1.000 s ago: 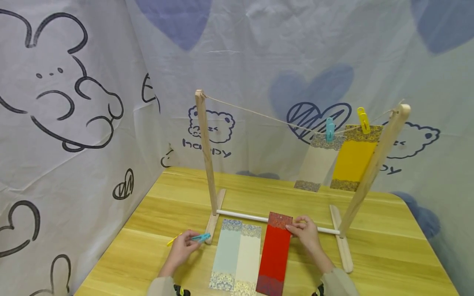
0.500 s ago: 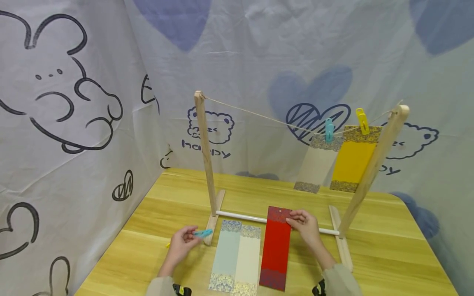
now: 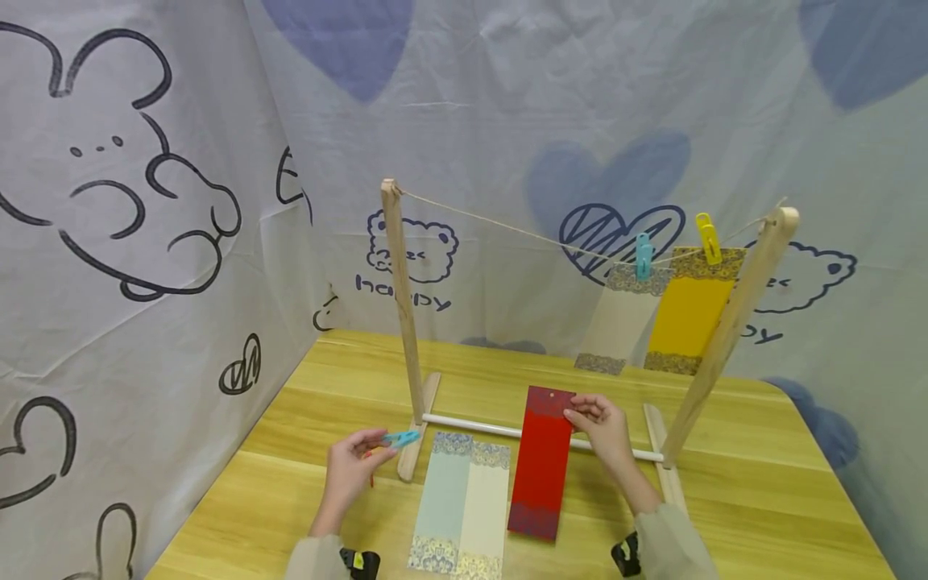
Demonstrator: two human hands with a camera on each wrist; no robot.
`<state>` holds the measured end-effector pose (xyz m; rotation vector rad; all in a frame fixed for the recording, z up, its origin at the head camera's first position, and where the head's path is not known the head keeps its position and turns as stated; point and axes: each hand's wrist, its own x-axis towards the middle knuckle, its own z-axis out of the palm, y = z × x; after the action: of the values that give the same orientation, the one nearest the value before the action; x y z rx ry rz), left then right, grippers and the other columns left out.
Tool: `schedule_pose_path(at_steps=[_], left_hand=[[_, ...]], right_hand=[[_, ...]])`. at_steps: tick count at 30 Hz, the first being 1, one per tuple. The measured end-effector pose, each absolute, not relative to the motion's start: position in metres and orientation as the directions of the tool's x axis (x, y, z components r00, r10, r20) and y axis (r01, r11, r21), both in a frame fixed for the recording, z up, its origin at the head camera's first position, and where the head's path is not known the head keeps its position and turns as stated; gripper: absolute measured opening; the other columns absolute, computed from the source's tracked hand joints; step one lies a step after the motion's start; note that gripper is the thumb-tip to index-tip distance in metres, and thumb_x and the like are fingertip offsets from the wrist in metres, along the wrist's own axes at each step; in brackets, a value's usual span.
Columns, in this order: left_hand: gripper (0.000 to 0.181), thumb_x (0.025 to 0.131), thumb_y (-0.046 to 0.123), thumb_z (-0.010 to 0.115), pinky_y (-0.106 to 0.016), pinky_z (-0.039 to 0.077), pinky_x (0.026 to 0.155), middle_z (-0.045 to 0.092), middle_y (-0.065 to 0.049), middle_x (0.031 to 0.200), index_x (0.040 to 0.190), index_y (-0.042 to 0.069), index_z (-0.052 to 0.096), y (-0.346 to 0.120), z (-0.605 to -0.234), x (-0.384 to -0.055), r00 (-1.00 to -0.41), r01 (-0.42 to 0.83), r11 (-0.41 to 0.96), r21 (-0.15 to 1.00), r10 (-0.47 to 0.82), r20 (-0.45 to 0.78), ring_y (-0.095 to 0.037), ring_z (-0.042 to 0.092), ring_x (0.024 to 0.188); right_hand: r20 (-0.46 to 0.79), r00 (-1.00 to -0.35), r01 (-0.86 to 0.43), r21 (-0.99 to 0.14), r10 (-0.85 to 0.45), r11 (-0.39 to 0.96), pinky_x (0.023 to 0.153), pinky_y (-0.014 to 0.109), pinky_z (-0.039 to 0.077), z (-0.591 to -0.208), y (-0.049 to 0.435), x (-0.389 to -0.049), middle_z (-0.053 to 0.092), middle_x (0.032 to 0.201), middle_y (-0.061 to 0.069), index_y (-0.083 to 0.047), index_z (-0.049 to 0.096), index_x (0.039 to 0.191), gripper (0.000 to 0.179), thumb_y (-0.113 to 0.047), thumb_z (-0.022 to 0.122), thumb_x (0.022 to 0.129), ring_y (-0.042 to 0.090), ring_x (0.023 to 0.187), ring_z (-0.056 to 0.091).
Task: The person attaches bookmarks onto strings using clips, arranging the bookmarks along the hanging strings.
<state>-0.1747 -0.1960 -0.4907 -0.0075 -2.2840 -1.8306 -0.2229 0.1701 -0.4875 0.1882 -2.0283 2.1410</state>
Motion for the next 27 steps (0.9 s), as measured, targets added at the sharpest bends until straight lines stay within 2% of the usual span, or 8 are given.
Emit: schedule_pose_path(at_steps=[4,6,8,12,15,19,23,27], left_hand=[[0.032,0.07,0.0,0.073,-0.018,0.049,0.071,0.063,-0.021,0.092,0.099,-0.009,0.061,-0.192,-0.486,-0.179,-0.966,0.189,0.223,0.956,-0.13,0.221,-0.026,0.061,0.085],[0.031,0.07,-0.001,0.073,-0.019,0.048,0.074,0.063,-0.02,0.092,0.098,-0.009,0.062,-0.19,-0.488,-0.181,-0.95,0.25,0.234,0.94,-0.127,0.284,-0.022,0.06,0.085],[0.03,0.07,-0.003,0.072,-0.018,0.047,0.077,0.062,-0.019,0.093,0.098,-0.008,0.062,-0.187,-0.487,-0.182,-0.929,0.316,0.246,0.916,-0.117,0.352,-0.023,0.059,0.087],[0.027,0.071,-0.008,0.07,-0.018,0.045,0.08,0.059,-0.019,0.098,0.097,-0.009,0.061,-0.182,-0.483,-0.185,-0.898,0.403,0.234,0.885,-0.085,0.431,-0.02,0.058,0.089],[0.027,0.071,-0.013,0.067,-0.021,0.048,0.078,0.058,-0.019,0.096,0.097,-0.011,0.059,-0.178,-0.477,-0.185,-0.89,0.435,0.187,0.881,-0.059,0.452,-0.022,0.059,0.086],[0.028,0.069,-0.02,0.064,-0.027,0.05,0.072,0.057,-0.017,0.093,0.095,-0.017,0.056,-0.171,-0.463,-0.18,-0.883,0.457,0.149,0.877,-0.039,0.467,-0.019,0.058,0.079],[0.026,0.069,-0.02,0.064,-0.035,0.051,0.07,0.058,-0.021,0.092,0.094,-0.018,0.056,-0.163,-0.451,-0.176,-0.881,0.458,0.162,0.874,-0.044,0.471,-0.01,0.056,0.075],[0.026,0.07,-0.016,0.066,-0.036,0.05,0.071,0.059,-0.028,0.092,0.095,-0.016,0.058,-0.158,-0.445,-0.176,-0.884,0.453,0.157,0.878,-0.049,0.465,-0.016,0.058,0.073]], right_hand=[[0.374,-0.928,-0.373,-0.924,0.009,-0.089,0.057,0.026,0.051,-0.543,0.191,-0.259,0.064,0.083,0.008,-0.001,0.061,0.099,0.019,-0.006,0.065,0.081,0.015,0.069,0.061],[0.402,-0.916,-0.4,-0.91,0.004,-0.109,0.055,0.028,0.051,-0.562,0.199,-0.274,0.064,0.085,0.01,-0.003,0.062,0.099,0.019,-0.004,0.065,0.081,0.018,0.07,0.061],[0.412,-0.911,-0.412,-0.906,0.021,-0.096,0.054,0.026,0.051,-0.553,0.196,-0.272,0.064,0.085,0.01,-0.003,0.062,0.1,0.02,-0.006,0.066,0.08,0.017,0.069,0.061],[0.374,-0.926,-0.377,-0.921,0.048,-0.098,0.054,0.025,0.05,-0.489,0.175,-0.238,0.063,0.08,0.007,0.008,0.058,0.096,0.019,-0.001,0.065,0.08,0.013,0.066,0.059],[0.287,-0.953,-0.292,-0.955,0.096,-0.042,0.055,0.023,0.05,-0.462,0.166,-0.224,0.062,0.076,0.001,0.015,0.053,0.097,0.022,0.003,0.062,0.081,0.009,0.065,0.058],[0.208,-0.969,-0.215,-0.976,0.131,-0.043,0.056,0.022,0.05,-0.449,0.162,-0.222,0.06,0.075,-0.004,0.018,0.05,0.101,0.025,0.009,0.06,0.08,0.007,0.064,0.057],[0.224,-0.964,-0.233,-0.972,0.139,-0.046,0.055,0.022,0.05,-0.445,0.161,-0.224,0.061,0.075,-0.005,0.018,0.049,0.103,0.027,0.008,0.06,0.08,0.007,0.062,0.056],[0.266,-0.954,-0.275,-0.96,0.139,-0.05,0.054,0.022,0.05,-0.442,0.161,-0.227,0.061,0.077,-0.006,0.017,0.051,0.103,0.025,0.009,0.059,0.081,0.007,0.063,0.057]])
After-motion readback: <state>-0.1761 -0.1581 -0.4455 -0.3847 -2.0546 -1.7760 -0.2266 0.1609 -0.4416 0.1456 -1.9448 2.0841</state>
